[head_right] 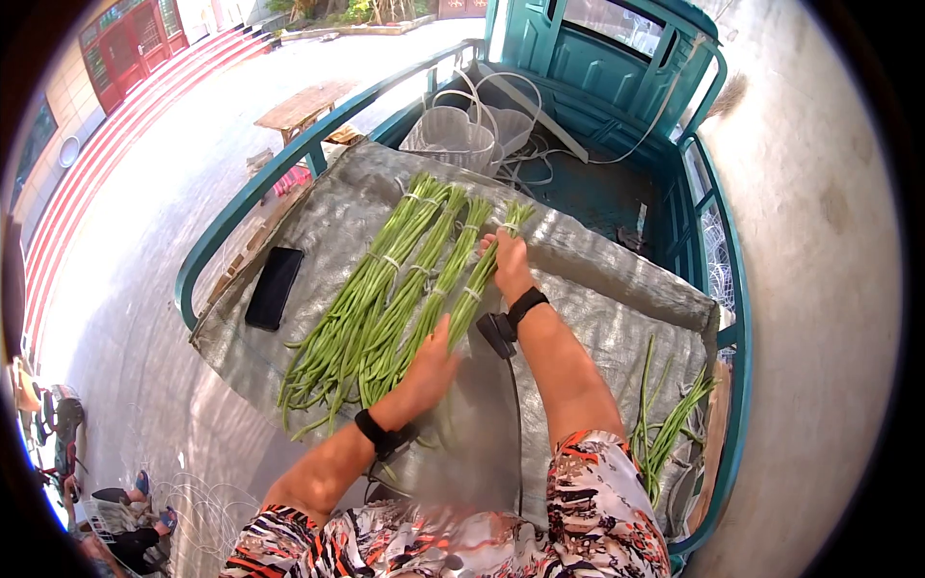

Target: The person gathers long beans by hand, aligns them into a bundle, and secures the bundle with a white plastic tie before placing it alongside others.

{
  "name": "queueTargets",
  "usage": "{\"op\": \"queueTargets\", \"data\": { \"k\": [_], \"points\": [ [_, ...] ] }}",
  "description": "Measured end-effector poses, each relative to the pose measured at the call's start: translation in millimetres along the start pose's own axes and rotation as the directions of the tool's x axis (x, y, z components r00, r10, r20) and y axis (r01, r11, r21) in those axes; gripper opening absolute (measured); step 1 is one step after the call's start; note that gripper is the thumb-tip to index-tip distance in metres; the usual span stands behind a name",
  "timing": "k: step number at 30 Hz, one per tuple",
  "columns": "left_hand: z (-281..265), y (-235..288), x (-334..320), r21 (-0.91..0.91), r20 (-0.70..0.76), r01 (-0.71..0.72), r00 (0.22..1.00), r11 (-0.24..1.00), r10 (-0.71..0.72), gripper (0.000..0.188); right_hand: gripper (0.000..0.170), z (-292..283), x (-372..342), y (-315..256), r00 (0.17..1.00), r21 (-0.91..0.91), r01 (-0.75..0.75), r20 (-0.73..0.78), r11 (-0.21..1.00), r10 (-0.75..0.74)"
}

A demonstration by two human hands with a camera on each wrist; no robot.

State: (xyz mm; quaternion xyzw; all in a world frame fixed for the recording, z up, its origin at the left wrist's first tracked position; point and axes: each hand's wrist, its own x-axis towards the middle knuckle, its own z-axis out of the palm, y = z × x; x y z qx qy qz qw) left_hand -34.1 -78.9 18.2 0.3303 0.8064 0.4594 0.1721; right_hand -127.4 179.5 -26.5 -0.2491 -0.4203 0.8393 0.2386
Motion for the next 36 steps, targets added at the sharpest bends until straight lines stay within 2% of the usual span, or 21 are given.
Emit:
{"op": "queueTargets", "data": {
  "k": [2,4,5,7,9,12,13,16,17,18,20,23,25,26,27,28,30,31,33,35,36],
  "points": [
    [1.3,4.0,3.8,0.042,0.044,0.1,0.994,0.994,-0.102,0.066,0.026,7.1,9.0,6.2,0.994,-0.215,-0.044,-0.106,0.976,0.022],
    [2.7,3.4,3.7,0.071,0.094,0.16,0.982,0.985,-0.167,0.065,0.027,9.3,10.9,13.6,0.985,-0.462,-0.113,-0.167,0.88,0.039],
    [2.6,0.7,1.6,0.078,0.123,0.17,0.976,0.982,-0.179,0.064,0.026,10.2,11.6,18.2,0.987,-0.416,-0.074,-0.163,0.906,0.006],
    [3.7,-4.0,-3.6,0.093,0.141,0.158,0.975,0.983,-0.17,0.063,0.026,-44.4,63.3,40.7,0.989,-0.676,-0.145,-0.106,0.722,0.1],
    [5.7,-7.3,-8.0,0.105,0.116,0.109,0.986,0.989,-0.121,0.062,0.036,-46.5,82.5,39.9,0.98,-0.889,-0.19,-0.147,0.416,0.135],
    [5.6,-11.8,-11.7,0.076,0.088,0.045,0.995,0.996,-0.052,0.061,0.04,27.3,-7.2,-13.5,0.989,-0.99,-0.139,-0.141,0.036,-0.047],
    [6.0,-11.1,-11.6,0.085,0.089,0.068,0.993,0.994,-0.076,0.062,0.052,23.5,-9.0,-11.9,0.985,-0.986,-0.166,-0.165,-0.011,-0.053],
    [3.5,-3.1,-8.4,0.106,0.087,0.124,0.987,0.987,-0.133,0.062,0.051,-15.8,20.7,20.0,0.972,-0.999,-0.025,-0.035,0.046,-0.234],
    [0.6,2.5,-9.6,0.109,0.091,0.142,0.984,0.984,-0.152,0.063,0.051,-39.3,44.7,23.3,0.997,-0.997,0.009,0.003,0.076,-0.072],
    [-1.0,5.9,-9.9,0.113,0.094,0.158,0.981,0.981,-0.169,0.063,0.05,-18.6,10.4,-7.9,1.0,-0.94,-0.011,-0.001,0.341,0.029],
    [-1.1,7.3,-10.2,0.159,0.055,0.139,0.987,0.977,-0.149,0.061,0.043,-39.2,15.2,-3.7,0.981,-0.934,0.132,0.074,0.332,-0.18],
    [0.9,0.6,-10.5,0.153,-0.007,0.084,0.996,0.985,-0.084,0.059,0.039,-32.4,-28.0,-14.8,0.882,-0.888,0.332,0.173,0.319,-0.438],
    [1.9,-5.7,-10.1,0.085,-0.051,0.059,0.997,0.995,-0.055,0.057,0.037,-9.9,-79.6,-36.1,0.981,-0.885,0.153,0.082,0.44,-0.177],
    [1.3,-7.7,-9.3,0.031,-0.072,0.055,0.996,0.998,-0.052,0.055,0.037,-4.9,-100.3,-42.3,0.998,-0.875,0.053,0.04,0.481,-0.038],
    [0.5,-9.2,-8.6,-0.022,-0.094,0.049,0.994,0.999,-0.051,0.054,0.038,-8.5,-112.5,-41.3,0.994,-0.866,-0.024,0.033,0.5,0.105],
    [-0.7,-10.1,-8.1,-0.079,-0.095,0.107,0.989,0.991,-0.114,0.053,0.038,-3.9,-128.5,-45.7,0.972,-0.871,-0.11,0.006,0.478,0.233],
    [-3.3,-12.0,-7.4,-0.188,-0.086,0.217,0.968,0.958,-0.236,0.051,0.04,8.9,-158.0,-50.4,0.88,-0.873,-0.266,-0.048,0.408,0.472],
    [-4.7,-13.0,-7.2,-0.228,-0.085,0.216,0.967,0.949,-0.241,0.046,0.04,8.8,-167.5,-43.9,0.875,-0.863,-0.256,-0.016,0.435,0.483],
    [-12.2,-5.0,-6.4,-0.337,-0.009,0.315,0.941,0.887,-0.337,0.042,0.041,8.7,-183.2,-30.6,0.866,-0.839,-0.232,0.052,0.492,0.498],
    [-14.6,-1.0,-6.7,-0.473,0.036,0.365,0.917,0.801,-0.397,0.034,0.041,7.4,-192.1,-18.2,0.904,-0.809,-0.213,0.05,0.548,0.424],
    [-11.0,-9.2,-5.3,-0.388,-0.038,0.298,0.94,0.872,-0.338,0.032,0.041,8.7,-195.4,-13.8,0.921,-0.795,-0.199,0.049,0.574,0.386]
  ]
}}
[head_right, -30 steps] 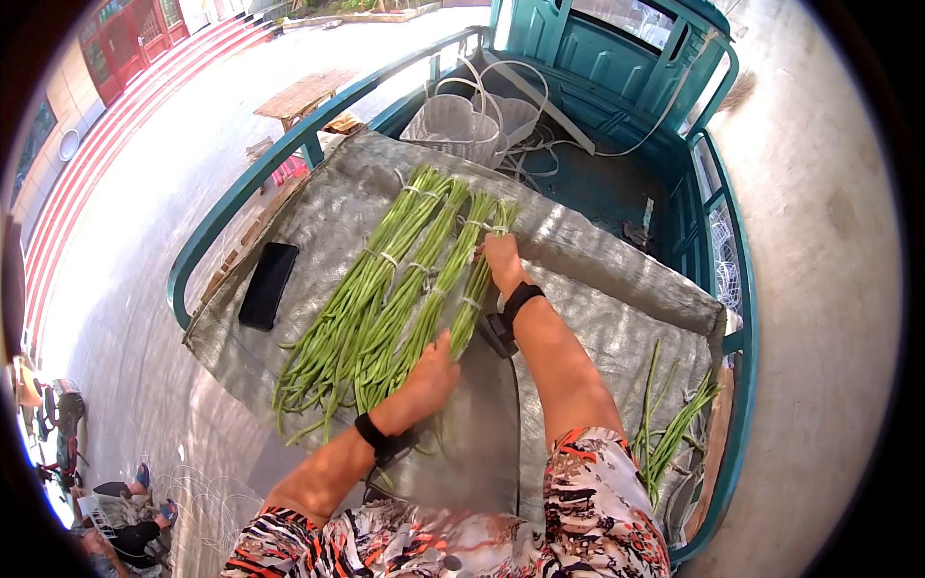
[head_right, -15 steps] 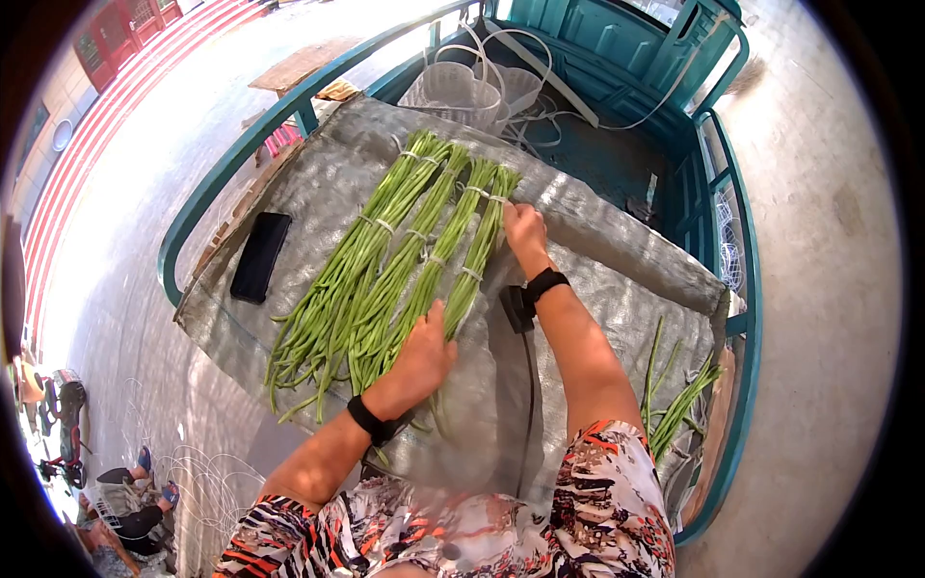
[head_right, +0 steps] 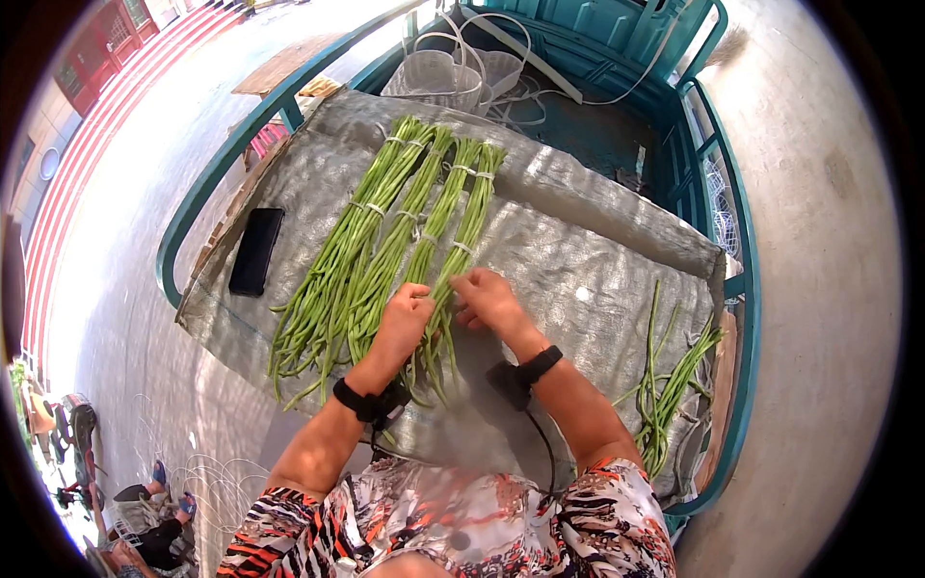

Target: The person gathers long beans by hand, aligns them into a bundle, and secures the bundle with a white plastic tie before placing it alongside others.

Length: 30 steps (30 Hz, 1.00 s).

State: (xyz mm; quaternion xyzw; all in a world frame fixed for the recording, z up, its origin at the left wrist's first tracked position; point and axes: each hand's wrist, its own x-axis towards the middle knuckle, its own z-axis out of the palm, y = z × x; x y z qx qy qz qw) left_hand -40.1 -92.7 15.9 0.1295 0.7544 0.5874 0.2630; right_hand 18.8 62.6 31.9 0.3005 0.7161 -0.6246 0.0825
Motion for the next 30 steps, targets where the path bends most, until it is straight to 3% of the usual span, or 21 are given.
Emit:
{"op": "queueTargets", "data": {
  "k": [2,5,8,13,15,16,18,19,22,25,28,30],
  "points": [
    [0.2,-23.0,11.1,0.192,-0.063,-0.167,0.981,0.967,0.182,0.028,0.038,6.3,-1.3,2.7,0.998,-0.001,-0.016,-0.053,1.0,0.016],
    [-2.4,-32.0,21.8,0.17,-0.007,-0.155,0.987,0.973,0.159,0.025,0.036,7.3,5.1,14.5,0.997,0.107,-0.023,-0.073,0.994,0.031],
    [5.8,-49.3,33.1,0.012,0.037,-0.009,0.999,1.0,0.009,0.019,0.037,7.9,1.5,8.9,0.996,0.167,-0.037,-0.075,0.985,0.051],
    [10.3,-56.2,32.9,-0.118,0.033,-0.009,0.999,0.993,0.013,0.018,0.039,12.9,1.9,11.0,0.991,0.317,-0.035,-0.115,0.948,0.075],
    [8.9,-50.4,28.0,-0.139,0.009,-0.014,1.0,0.99,0.016,0.019,0.038,14.6,1.2,8.1,0.989,0.255,-0.029,-0.131,0.967,0.065],
    [2.6,-40.2,25.0,-0.252,0.142,0.113,0.987,0.961,-0.079,0.02,0.037,15.3,0.7,5.4,0.989,0.223,-0.027,-0.138,0.974,0.059],
    [-12.6,-18.4,20.0,-0.409,0.422,0.383,0.884,0.828,-0.201,0.02,0.031,14.5,1.7,5.0,0.991,0.23,-0.048,-0.109,0.972,0.074],
    [-13.2,-9.2,15.6,-0.339,0.386,0.357,0.896,0.87,-0.218,0.018,0.028,13.7,2.0,4.6,0.992,0.233,-0.056,-0.095,0.971,0.08],
    [-15.4,0.0,13.0,-0.557,0.55,0.54,0.809,0.631,-0.207,0.021,0.024,13.4,-1.0,1.9,0.996,0.29,-0.022,-0.076,0.957,0.046],
    [-13.3,-2.0,14.4,-0.486,0.548,0.571,0.789,0.662,-0.278,0.025,0.025,10.2,9.3,9.6,0.996,0.214,-0.03,-0.077,0.976,0.047],
    [-11.2,-7.5,19.8,-0.509,0.558,0.603,0.774,0.614,-0.298,0.024,0.031,12.1,2.0,-0.8,0.992,0.035,0.024,-0.125,0.999,-0.02],
    [-14.4,-8.0,22.2,-0.533,0.647,0.677,0.713,0.508,-0.271,0.023,0.034,9.4,1.5,-0.2,0.99,-0.059,0.026,-0.136,0.998,-0.034]
  ]
}}
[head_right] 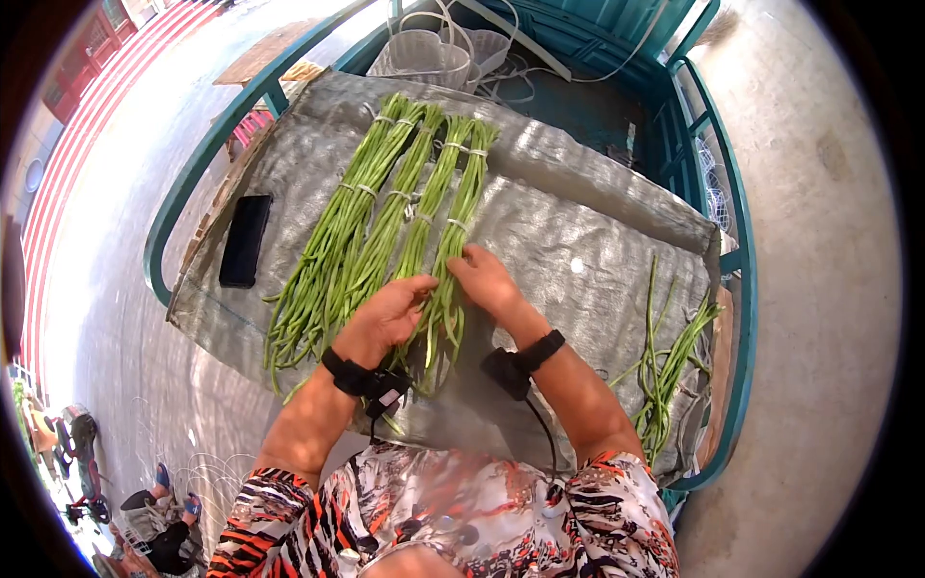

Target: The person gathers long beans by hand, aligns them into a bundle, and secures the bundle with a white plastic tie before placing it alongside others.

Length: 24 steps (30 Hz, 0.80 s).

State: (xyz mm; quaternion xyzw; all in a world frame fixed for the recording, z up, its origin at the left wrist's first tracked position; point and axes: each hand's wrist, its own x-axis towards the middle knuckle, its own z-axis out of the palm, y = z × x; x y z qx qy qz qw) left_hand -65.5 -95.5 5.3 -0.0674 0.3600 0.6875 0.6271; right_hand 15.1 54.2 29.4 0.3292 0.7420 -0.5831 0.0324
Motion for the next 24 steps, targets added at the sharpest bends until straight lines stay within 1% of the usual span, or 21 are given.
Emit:
{"op": "queueTargets", "data": {
  "k": [1,2,4,5,7,9,10,13,16,19,22,23,24],
  "points": [
    [0.0,1.3,-1.1,-0.054,0.044,0.036,0.998,0.998,-0.033,0.023,0.035,-1.6,-0.3,0.7,1.0,-0.046,0.008,-0.005,0.999,-0.008],
    [0.7,0.3,-1.3,-0.051,0.021,0.023,1.0,0.998,-0.022,0.023,0.035,-2.4,-0.5,6.1,0.992,-0.125,0.106,-0.059,0.986,-0.115],
    [2.7,-1.9,-0.6,-0.043,-0.023,-0.001,1.0,0.999,0.0,0.022,0.036,-3.5,-4.7,16.9,0.933,-0.295,0.281,-0.14,0.913,-0.332],
    [3.1,-2.5,-0.6,-0.052,-0.026,0.012,1.0,0.999,-0.013,0.022,0.037,-7.2,-8.8,22.1,0.942,-0.277,0.26,-0.138,0.925,-0.306],
    [3.9,-2.2,-0.4,-0.07,-0.032,0.036,0.999,0.997,-0.038,0.022,0.038,-13.3,-27.3,12.5,0.957,-0.241,0.221,-0.131,0.945,-0.257],
    [0.8,-2.1,6.9,-0.09,-0.058,0.055,0.996,0.994,-0.061,0.022,0.034,-12.6,-45.5,3.5,0.996,-0.006,0.076,-0.041,0.997,-0.076],
    [-0.4,-2.4,9.7,-0.1,-0.071,0.064,0.995,0.993,-0.072,0.022,0.033,-10.4,-52.3,2.8,1.0,0.106,-0.008,0.018,0.994,0.006],
    [1.4,-0.9,8.3,-0.161,-0.009,0.119,0.992,0.98,-0.122,0.022,0.025,3.3,-65.6,9.4,0.999,0.371,0.031,-0.034,0.928,-0.02],
    [5.8,-2.2,10.0,-0.118,-0.105,0.051,0.992,0.992,-0.064,0.023,0.014,11.4,-78.6,8.6,0.999,0.434,0.028,-0.049,0.9,-0.008],
    [13.0,5.0,1.7,-0.026,-0.142,0.143,0.979,0.989,-0.145,0.01,0.017,13.8,-82.1,9.9,0.999,0.356,0.048,0.006,0.933,-0.053],
    [8.2,2.7,7.6,0.045,-0.114,0.09,0.99,0.995,-0.085,0.017,0.026,6.6,-87.1,-8.4,0.99,0.495,-0.131,0.018,0.859,0.141],
    [7.9,0.2,8.0,0.113,-0.128,0.044,0.991,0.993,-0.029,0.016,0.028,5.5,-80.0,-3.8,0.992,0.468,-0.127,0.038,0.875,0.123],
    [20.1,1.5,-0.5,0.182,-0.137,0.0,0.99,0.983,0.026,0.015,0.03,4.5,-68.9,5.9,0.993,0.44,-0.122,0.058,0.89,0.107]
  ]
}}
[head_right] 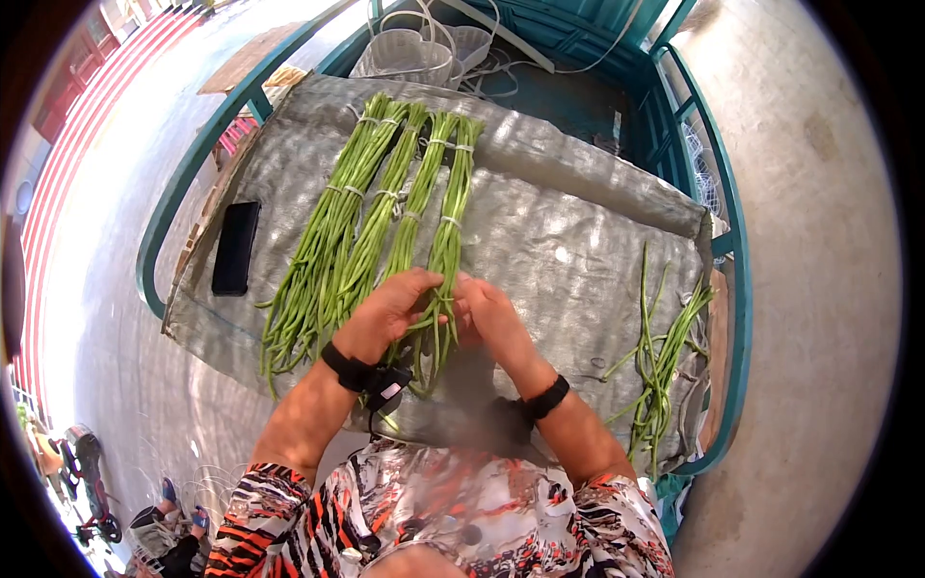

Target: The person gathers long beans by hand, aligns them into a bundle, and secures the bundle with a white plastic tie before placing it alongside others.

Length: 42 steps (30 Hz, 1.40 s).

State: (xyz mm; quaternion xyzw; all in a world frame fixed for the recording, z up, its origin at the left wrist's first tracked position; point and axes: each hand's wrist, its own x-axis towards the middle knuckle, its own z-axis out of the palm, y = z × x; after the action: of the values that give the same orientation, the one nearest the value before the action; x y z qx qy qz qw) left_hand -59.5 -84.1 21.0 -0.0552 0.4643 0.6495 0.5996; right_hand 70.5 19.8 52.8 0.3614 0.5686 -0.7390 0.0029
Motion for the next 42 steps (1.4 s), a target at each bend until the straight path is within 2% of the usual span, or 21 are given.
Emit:
{"op": "queueTargets", "data": {
  "k": [1,4,7,10,13,16,17,19,23,25,28,31,34,37,40,42],
  "points": [
    [5.9,1.8,-5.6,0.063,-0.014,-0.053,0.998,0.997,0.054,0.014,0.032,-2.5,7.9,2.8,1.0,-0.032,0.007,0.024,0.999,-0.006],
    [-0.1,-7.1,0.4,0.193,0.001,-0.152,0.988,0.969,0.155,0.014,0.026,1.7,19.2,3.1,0.998,-0.142,0.057,-0.031,0.988,-0.062],
    [-1.9,-4.7,-8.2,0.322,-0.032,-0.178,0.98,0.93,0.199,0.016,0.024,-1.4,26.6,5.3,0.992,-0.156,0.114,-0.04,0.981,-0.121],
    [-1.6,-1.7,-13.6,0.388,-0.089,-0.223,0.957,0.894,0.277,0.018,0.019,-4.6,30.6,5.6,0.993,0.057,0.084,0.08,0.995,-0.089],
    [3.3,5.6,-21.1,0.381,-0.171,-0.143,0.96,0.914,0.222,0.02,0.022,1.7,24.5,-3.4,0.996,0.189,-0.054,0.077,0.98,0.04],
    [-14.7,4.3,-9.0,0.091,-0.038,-0.106,0.993,0.99,0.109,0.028,0.015,-3.2,37.6,7.9,0.991,0.241,-0.072,0.124,0.968,0.043],
    [-20.9,0.4,-0.7,0.148,-0.003,-0.139,0.99,0.979,0.141,0.035,0.014,-4.0,40.2,8.8,0.989,0.23,-0.1,0.131,0.968,0.07],
    [-15.5,7.3,-9.7,0.16,0.021,-0.118,0.993,0.98,0.117,0.031,0.012,-3.1,42.9,6.8,0.981,0.204,-0.153,0.148,0.967,0.124],
    [-11.9,10.3,-12.5,0.248,-0.022,-0.09,0.995,0.965,0.099,0.023,0.012,4.4,39.4,0.0,0.981,0.163,-0.145,0.15,0.976,0.121],
    [-13.5,12.5,-13.2,0.254,0.001,-0.089,0.996,0.963,0.091,0.021,0.013,2.0,46.2,6.8,0.982,0.137,-0.139,0.148,0.981,0.118],
    [-11.9,11.6,-15.9,0.278,0.013,-0.086,0.996,0.957,0.085,0.021,0.014,2.0,40.9,0.5,0.972,0.185,-0.154,0.207,0.97,0.115],
    [-11.0,6.8,-16.5,0.289,-0.008,-0.111,0.993,0.951,0.118,0.02,0.018,12.7,24.9,-21.4,0.967,0.232,-0.216,0.188,0.948,0.174],
    [-17.1,-1.4,-4.7,0.261,-0.011,-0.135,0.99,0.956,0.143,0.019,0.022,7.0,35.1,-4.7,0.978,0.17,-0.11,0.193,0.979,0.077],
    [-11.6,-1.2,-8.3,0.258,-0.078,-0.17,0.978,0.951,0.196,0.024,0.026,-0.2,37.1,0.4,0.994,0.085,-0.055,0.1,0.995,0.047],
    [-8.8,-2.9,-9.5,0.265,-0.112,-0.231,0.957,0.936,0.267,0.031,0.029,5.0,27.5,1.1,0.985,-0.138,0.089,-0.138,0.986,-0.108],
    [-10.3,-6.7,-6.2,0.28,-0.109,-0.258,0.948,0.925,0.298,0.036,0.029,5.2,25.6,9.3,0.954,-0.421,0.22,-0.096,0.88,-0.285]
  ]
}}
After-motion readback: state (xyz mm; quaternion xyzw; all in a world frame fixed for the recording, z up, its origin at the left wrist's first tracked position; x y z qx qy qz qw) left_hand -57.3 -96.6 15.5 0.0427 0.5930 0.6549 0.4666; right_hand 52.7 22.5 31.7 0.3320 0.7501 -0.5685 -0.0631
